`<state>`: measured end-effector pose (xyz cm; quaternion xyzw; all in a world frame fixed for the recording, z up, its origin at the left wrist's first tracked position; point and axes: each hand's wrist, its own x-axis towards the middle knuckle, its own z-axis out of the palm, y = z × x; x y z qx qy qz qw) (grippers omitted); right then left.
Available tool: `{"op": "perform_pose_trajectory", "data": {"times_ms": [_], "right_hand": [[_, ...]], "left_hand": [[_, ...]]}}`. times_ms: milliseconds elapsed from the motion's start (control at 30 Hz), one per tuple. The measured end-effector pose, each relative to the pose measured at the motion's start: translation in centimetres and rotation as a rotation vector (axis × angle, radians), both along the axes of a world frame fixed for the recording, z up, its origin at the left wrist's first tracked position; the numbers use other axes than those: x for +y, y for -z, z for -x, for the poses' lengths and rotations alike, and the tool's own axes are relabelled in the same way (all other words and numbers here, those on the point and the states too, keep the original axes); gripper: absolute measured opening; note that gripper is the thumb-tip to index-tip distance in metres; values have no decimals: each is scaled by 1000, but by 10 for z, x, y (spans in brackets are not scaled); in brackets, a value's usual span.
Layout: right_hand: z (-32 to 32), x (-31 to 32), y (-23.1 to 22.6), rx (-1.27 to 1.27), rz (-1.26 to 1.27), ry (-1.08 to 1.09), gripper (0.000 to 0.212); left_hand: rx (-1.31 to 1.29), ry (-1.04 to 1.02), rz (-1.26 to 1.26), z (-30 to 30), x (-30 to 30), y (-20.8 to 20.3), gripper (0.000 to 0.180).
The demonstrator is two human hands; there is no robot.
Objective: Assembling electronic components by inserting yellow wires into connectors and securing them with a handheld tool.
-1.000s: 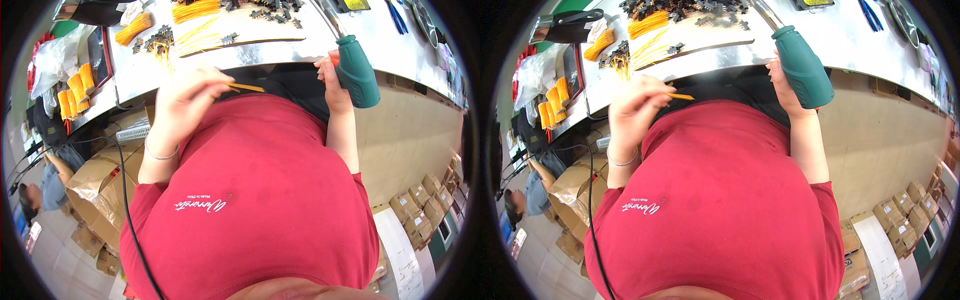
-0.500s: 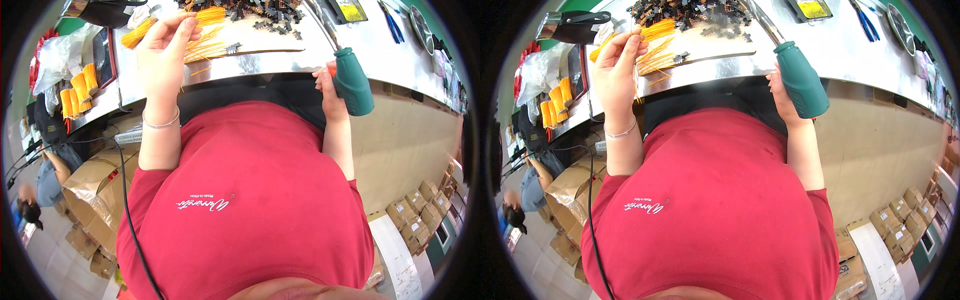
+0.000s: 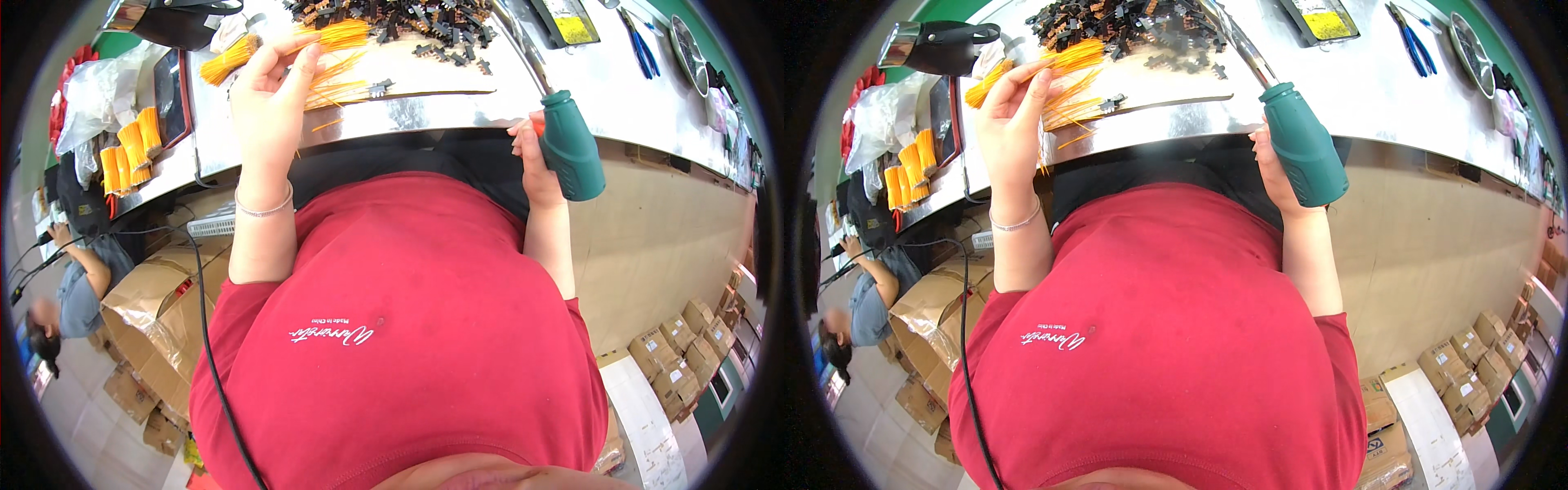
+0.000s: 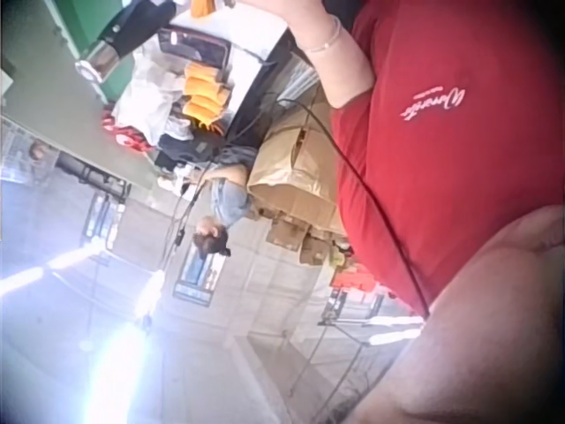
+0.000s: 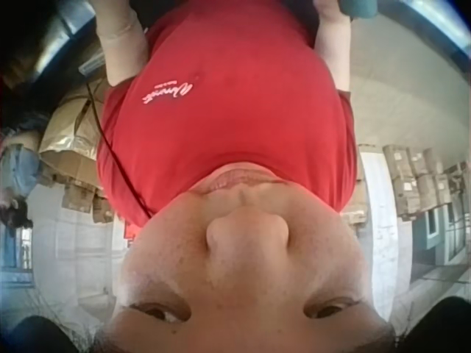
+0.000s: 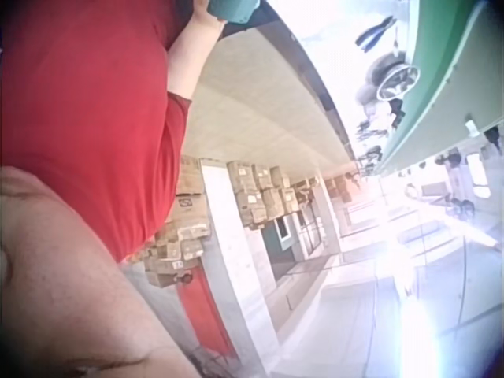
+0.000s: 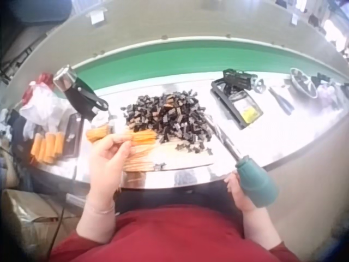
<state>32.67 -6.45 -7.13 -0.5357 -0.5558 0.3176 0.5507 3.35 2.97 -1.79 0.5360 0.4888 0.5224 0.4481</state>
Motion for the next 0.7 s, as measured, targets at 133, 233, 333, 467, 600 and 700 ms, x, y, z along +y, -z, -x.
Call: {"op": "perform_pose_trajectory", "data": {"times_ms": [133, 233, 333, 467, 600, 700], "right_hand": [[0, 0, 1, -12, -23, 10, 15], [0, 0, 1, -32, -16, 9, 15], [-2, 0, 2, -41, -7, 3, 16], [-1, 0, 3, -33, -42, -10, 15], [1, 0, 3, 16, -59, -3, 15], [2, 0, 3, 22, -70, 9, 15]], "left_hand": [[91, -14, -80, 7, 2, 5, 19], [300, -8, -208, 13, 7, 10, 19], [481, -10, -48, 11, 1, 0, 23], [627, -29, -72, 14, -3, -3, 26], [782, -52, -257, 15, -7, -14, 31], [954, 5, -458, 21, -11, -23, 29]]}}
